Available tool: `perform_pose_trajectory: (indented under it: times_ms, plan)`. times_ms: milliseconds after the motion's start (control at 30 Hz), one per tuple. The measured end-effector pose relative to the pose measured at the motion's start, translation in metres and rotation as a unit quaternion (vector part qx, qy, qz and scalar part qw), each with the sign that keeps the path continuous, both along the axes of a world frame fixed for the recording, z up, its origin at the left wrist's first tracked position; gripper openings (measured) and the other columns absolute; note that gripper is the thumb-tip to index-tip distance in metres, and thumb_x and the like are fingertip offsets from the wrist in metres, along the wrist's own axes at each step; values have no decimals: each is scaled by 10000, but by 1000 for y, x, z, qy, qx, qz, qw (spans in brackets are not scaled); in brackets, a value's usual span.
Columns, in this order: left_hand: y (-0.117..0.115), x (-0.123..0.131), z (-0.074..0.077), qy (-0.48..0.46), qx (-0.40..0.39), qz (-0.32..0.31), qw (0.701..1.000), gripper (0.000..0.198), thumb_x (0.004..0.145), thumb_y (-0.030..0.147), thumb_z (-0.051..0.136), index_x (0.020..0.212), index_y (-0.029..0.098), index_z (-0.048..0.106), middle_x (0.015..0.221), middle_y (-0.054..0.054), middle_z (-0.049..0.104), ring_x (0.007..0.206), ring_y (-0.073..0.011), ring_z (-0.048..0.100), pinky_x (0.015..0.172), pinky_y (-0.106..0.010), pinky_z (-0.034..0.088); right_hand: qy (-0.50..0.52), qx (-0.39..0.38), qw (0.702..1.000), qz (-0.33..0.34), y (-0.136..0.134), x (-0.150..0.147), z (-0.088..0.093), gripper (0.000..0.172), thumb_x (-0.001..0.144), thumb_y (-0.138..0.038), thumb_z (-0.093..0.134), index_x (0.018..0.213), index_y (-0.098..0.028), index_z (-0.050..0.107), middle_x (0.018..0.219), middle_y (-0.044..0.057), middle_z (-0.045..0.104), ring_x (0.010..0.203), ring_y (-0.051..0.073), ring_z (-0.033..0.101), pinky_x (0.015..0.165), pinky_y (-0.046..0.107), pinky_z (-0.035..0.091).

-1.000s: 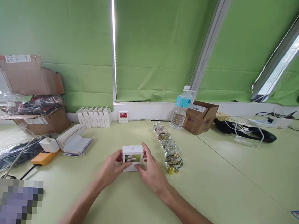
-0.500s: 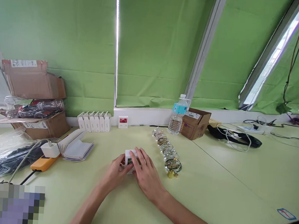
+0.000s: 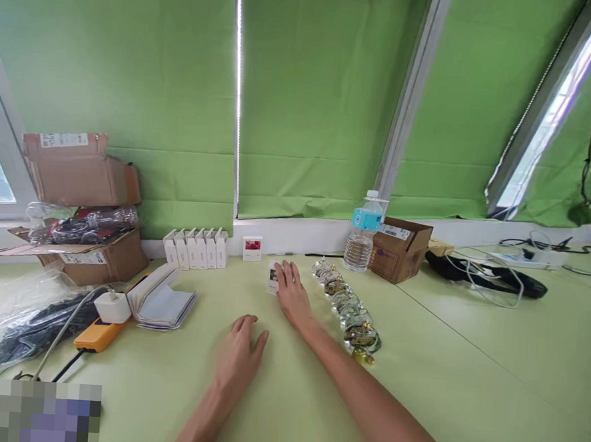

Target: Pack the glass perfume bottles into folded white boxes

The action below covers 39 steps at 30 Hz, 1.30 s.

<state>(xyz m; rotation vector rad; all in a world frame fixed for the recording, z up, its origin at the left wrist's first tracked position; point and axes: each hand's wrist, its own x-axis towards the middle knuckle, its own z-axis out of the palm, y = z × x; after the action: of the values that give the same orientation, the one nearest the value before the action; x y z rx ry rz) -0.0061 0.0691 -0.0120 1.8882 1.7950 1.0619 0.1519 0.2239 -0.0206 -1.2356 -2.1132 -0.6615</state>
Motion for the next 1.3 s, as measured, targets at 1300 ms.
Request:
perform_pose_trajectory:
  times_ms: [1300]
  plan:
    - [25, 0, -8, 80, -58, 17, 995, 436, 900, 411, 453, 1222, 160, 605, 1433, -133, 506, 1368, -300, 408, 1126, -472, 342, 152, -151, 977, 7, 160, -62, 0, 1062, 757, 50, 486, 1551, -366, -84, 1628, 55, -197, 1473, 430, 135, 812, 364, 588]
